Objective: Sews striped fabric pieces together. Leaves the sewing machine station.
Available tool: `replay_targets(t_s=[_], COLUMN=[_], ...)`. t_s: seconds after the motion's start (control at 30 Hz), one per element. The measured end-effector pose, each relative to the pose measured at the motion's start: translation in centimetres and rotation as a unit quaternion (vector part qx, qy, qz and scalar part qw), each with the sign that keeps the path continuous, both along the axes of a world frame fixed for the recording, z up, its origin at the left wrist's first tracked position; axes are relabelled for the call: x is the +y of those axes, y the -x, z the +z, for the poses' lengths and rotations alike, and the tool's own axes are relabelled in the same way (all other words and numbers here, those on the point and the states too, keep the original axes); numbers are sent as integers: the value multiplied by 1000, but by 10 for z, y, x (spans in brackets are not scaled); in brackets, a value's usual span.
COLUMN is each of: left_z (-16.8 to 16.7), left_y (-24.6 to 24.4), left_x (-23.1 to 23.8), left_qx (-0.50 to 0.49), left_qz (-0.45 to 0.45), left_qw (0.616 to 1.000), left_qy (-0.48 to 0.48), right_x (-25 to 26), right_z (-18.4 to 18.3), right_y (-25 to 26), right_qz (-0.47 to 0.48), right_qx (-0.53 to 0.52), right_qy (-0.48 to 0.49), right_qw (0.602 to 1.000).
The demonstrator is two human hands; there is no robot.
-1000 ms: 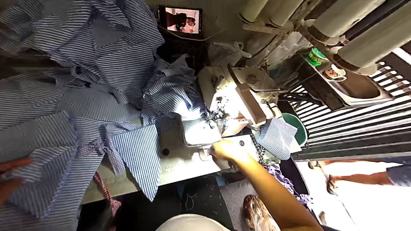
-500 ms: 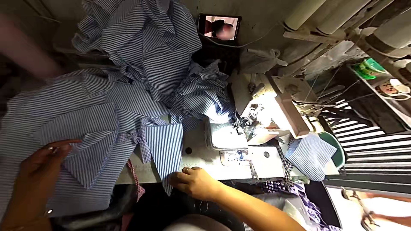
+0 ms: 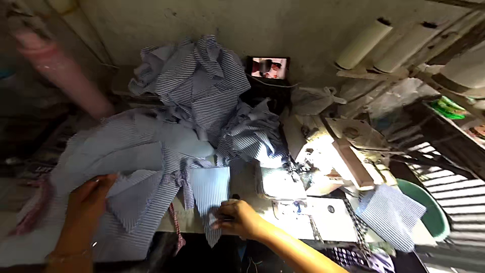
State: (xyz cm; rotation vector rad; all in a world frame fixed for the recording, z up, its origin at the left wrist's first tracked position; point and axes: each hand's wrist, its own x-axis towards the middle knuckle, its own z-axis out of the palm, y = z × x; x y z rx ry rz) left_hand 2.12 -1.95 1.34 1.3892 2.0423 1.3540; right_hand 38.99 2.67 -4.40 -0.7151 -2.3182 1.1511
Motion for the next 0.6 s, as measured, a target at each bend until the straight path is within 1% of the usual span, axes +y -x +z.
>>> replay_targets(t_s=[0.07, 0.13, 0.2, 0.23, 0.27, 0.33, 0.4, 0.47, 0.53, 0.6], left_z=[11, 17, 29, 35, 42, 55, 61, 60, 53, 41], left_y=[-4, -10, -26, -37, -50, -83, -119, -152, -180, -205], left_x=[6, 17, 24, 24, 23, 18, 14, 16, 19, 20], left_qx=[18, 41, 49, 55, 57, 31, -1, -2, -4, -37], left_qz=[28, 59, 53, 23, -24, -133, -222, -291, -326, -341], left_qw=[999, 996, 993, 991, 987, 975, 952, 926, 913, 908], left_qy=[-11, -52, -97, -121, -148, -178, -212, -238, -246, -239], right_x=[3, 5, 7, 5, 1, -11, -26, -39, -45, -42], right_z=[1, 7, 14, 23, 37, 70, 99, 119, 125, 116], right_y=[4, 11, 17, 19, 21, 17, 11, 4, -3, -9], right_qz=[-63, -124, -143, -140, -134, -111, -76, -62, -100, -171], right_qx=[52, 103, 167, 200, 226, 256, 279, 295, 292, 272], right_qy=[-32, -35, -42, -50, -64, -96, -131, -150, -150, -155], right_qw=[996, 986, 975, 968, 963, 956, 948, 942, 939, 934])
